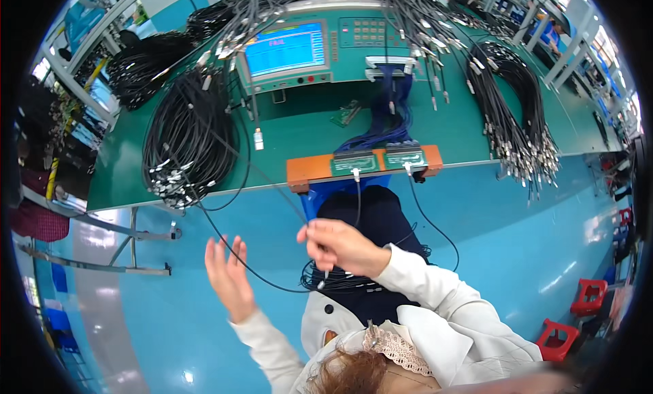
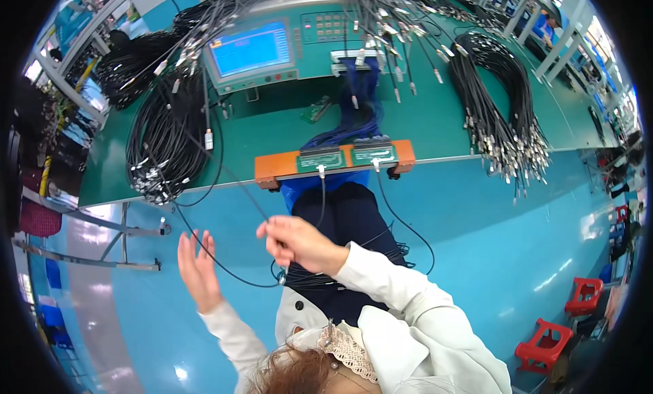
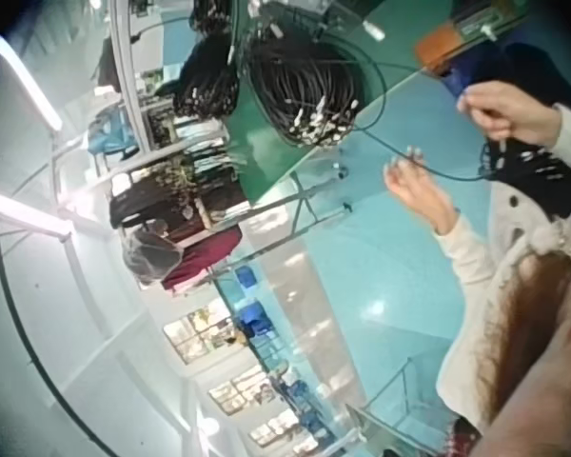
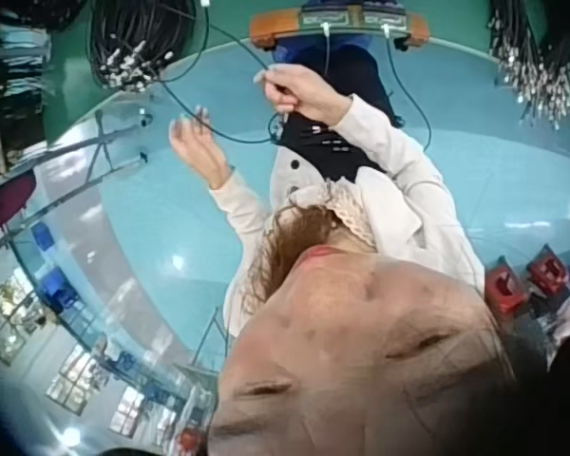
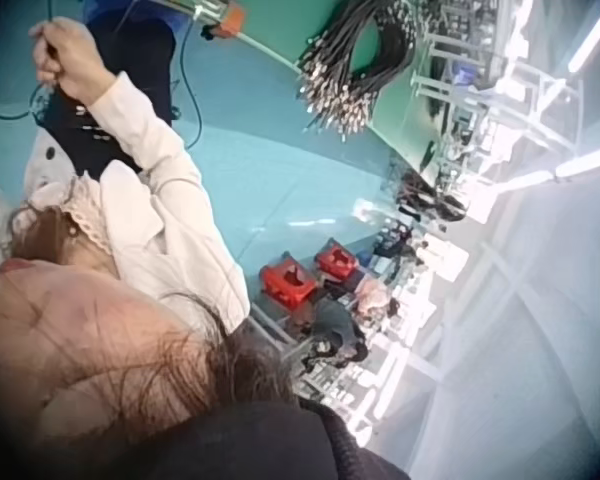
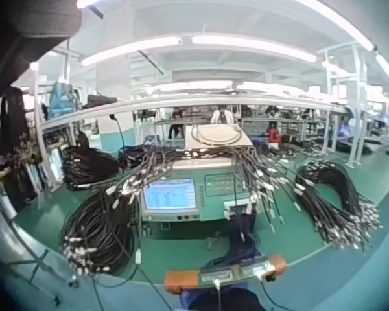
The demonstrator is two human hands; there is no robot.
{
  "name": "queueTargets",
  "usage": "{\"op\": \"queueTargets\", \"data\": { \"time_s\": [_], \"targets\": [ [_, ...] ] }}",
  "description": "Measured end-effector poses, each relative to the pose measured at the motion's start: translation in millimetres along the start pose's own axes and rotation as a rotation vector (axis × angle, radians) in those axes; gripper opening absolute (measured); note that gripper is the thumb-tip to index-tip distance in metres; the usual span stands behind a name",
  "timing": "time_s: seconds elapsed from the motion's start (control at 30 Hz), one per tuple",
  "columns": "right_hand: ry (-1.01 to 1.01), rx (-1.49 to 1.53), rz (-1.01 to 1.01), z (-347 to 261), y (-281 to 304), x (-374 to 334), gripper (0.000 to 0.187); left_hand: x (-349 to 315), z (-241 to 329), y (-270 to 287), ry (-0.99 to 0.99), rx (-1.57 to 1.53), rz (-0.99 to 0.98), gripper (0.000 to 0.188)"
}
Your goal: Testing electronic cables by plugging them into a test fixture on a production line.
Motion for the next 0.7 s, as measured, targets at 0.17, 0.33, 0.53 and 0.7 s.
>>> {"op": "queueTargets", "data": {
  "time_s": [0.17, 0.33, 0.53, 0.7],
  "targets": [
    [-0.116, -0.495, -0.13, 20.4, 8.8, -63.4, 0.028, 101.7, 25.6, -17.9, 0.365, -0.226, -0.458, 0.027],
    [0.142, -0.699, -0.335, 11.0, 42.5, -138.2, 0.021, 115.3, 93.2, -57.7, -0.013, -0.144, -0.447, 0.021],
    [0.987, -0.359, 0.397, -101.0, 80.6, -261.9, 0.053, 90.2, 97.1, 28.8, 0.049, 0.014, -0.45, 0.025],
    [1.187, 0.128, 0.531, -154.2, 130.4, -343.8, 0.036, 80.5, 67.5, 77.0, 0.156, 0.06, -0.173, 0.027]
  ]
}}
Point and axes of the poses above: each hand's wrist, its own x-axis towards the middle knuckle, its own y-axis out of the back of the hand, z = x × y, the point moved 4 cm from there along x, towards the middle knuckle, and after that the axes turned 1 degree about y, right-handed, at the moved point
